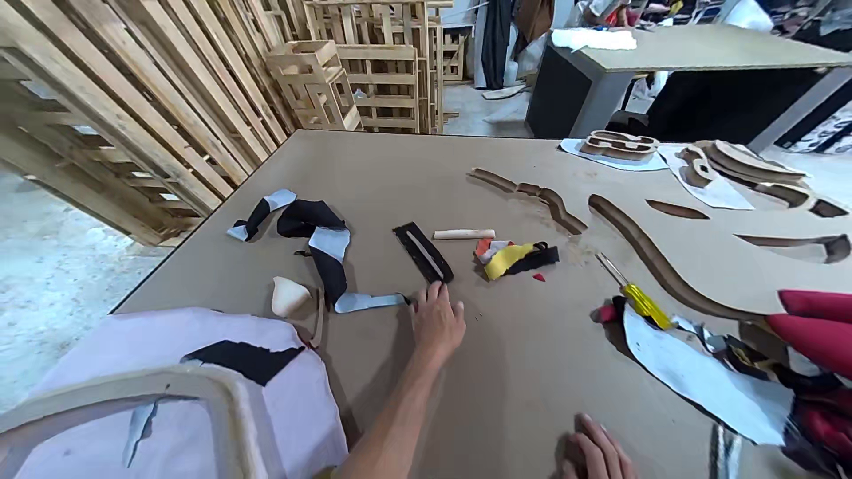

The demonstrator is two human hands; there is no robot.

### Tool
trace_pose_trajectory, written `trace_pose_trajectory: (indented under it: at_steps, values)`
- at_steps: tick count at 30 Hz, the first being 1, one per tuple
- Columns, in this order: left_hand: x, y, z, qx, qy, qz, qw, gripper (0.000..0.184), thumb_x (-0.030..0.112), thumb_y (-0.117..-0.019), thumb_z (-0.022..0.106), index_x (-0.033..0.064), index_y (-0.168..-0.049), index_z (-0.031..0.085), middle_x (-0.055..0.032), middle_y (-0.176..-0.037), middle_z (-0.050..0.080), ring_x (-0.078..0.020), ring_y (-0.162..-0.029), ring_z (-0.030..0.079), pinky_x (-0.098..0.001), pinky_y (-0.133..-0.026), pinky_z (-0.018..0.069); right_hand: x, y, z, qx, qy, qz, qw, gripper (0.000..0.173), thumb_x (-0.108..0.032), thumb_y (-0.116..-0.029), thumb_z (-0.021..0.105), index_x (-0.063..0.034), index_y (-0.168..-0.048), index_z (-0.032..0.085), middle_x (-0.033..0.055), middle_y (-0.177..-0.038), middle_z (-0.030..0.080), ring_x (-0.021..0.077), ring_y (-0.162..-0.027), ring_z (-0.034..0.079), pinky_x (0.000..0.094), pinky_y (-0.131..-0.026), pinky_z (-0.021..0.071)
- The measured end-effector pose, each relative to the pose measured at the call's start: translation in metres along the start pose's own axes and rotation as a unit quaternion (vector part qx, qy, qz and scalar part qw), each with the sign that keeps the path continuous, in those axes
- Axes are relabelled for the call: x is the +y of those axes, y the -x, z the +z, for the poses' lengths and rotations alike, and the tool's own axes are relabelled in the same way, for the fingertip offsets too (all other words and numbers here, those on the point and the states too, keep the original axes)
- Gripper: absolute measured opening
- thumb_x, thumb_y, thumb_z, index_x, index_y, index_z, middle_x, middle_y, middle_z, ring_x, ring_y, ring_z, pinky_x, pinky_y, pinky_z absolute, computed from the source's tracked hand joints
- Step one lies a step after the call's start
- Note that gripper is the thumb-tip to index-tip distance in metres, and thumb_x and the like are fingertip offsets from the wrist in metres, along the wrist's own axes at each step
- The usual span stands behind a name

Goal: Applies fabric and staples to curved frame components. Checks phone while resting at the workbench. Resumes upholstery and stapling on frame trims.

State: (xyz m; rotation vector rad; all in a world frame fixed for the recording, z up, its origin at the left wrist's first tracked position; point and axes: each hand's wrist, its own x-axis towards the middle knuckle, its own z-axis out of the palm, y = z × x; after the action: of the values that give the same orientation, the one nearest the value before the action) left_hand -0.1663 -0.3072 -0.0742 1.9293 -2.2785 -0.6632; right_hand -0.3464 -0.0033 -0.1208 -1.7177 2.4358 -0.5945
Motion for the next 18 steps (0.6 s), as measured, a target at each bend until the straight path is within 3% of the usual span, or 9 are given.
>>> trace_pose_trajectory:
  at_steps: [2,7,10,13,18]
  values:
    - [0.010,0.066,0.017,-0.036,-0.001,0.013,0.999,0.059,0.046,-0.1039,0.046,0.0159,-0.155,0.048,-0.0030,-0.164,0.038,-0.0295,-0.152,0.031,-0.0569,-0.121,0.0265,-0.001,0.005,-0.001,0.013,-0.018,-0.004,1.000,0.037,-0.034,-0.0957,0.055,-0.0124,-0.122,0.071,0.0123,-0.149,0.057,0.0367,-0.142,0.048,0.0582,-0.111,0.0396]
    - [0.016,0.223,0.060,-0.082,0.001,0.105,0.991,0.055,0.038,-0.1038,0.047,0.0147,-0.153,0.049,-0.0021,-0.163,0.040,-0.0271,-0.154,0.030,-0.0539,-0.123,0.0250,0.008,0.007,0.000,0.084,-0.098,-0.029,0.991,0.034,-0.031,-0.0915,0.055,-0.0115,-0.110,0.076,0.0077,-0.132,0.069,0.0308,-0.129,0.061,0.0532,-0.108,0.0475]
    - [0.004,0.301,0.079,-0.063,0.004,0.196,0.979,0.049,0.033,-0.1019,0.052,0.0130,-0.146,0.058,-0.0014,-0.158,0.049,-0.0259,-0.150,0.038,-0.0528,-0.121,0.0315,0.007,0.011,-0.007,0.066,-0.156,-0.035,0.985,0.032,-0.028,-0.0932,0.056,-0.0097,-0.110,0.076,0.0087,-0.127,0.070,0.0296,-0.122,0.064,0.0523,-0.103,0.0511]
    - [-0.013,0.357,0.098,-0.014,0.006,0.283,0.959,0.044,0.033,-0.1017,0.051,0.0128,-0.138,0.065,-0.0011,-0.151,0.056,-0.0252,-0.145,0.046,-0.0525,-0.116,0.0399,0.013,0.022,-0.010,0.019,-0.204,-0.110,0.973,0.032,-0.030,-0.0969,0.056,-0.0174,-0.118,0.076,0.0047,-0.135,0.065,0.0236,-0.126,0.061,0.0476,-0.100,0.0542]
    - [-0.030,0.390,0.118,0.070,-0.008,0.349,0.934,0.037,0.030,-0.1055,0.045,0.0161,-0.127,0.071,0.0018,-0.141,0.064,-0.0208,-0.136,0.056,-0.0465,-0.110,0.0475,0.012,0.034,-0.010,-0.071,-0.128,-0.277,0.950,0.041,-0.048,-0.1025,0.049,-0.0330,-0.136,0.067,-0.0016,-0.154,0.052,0.0209,-0.144,0.045,0.0491,-0.113,0.0437]
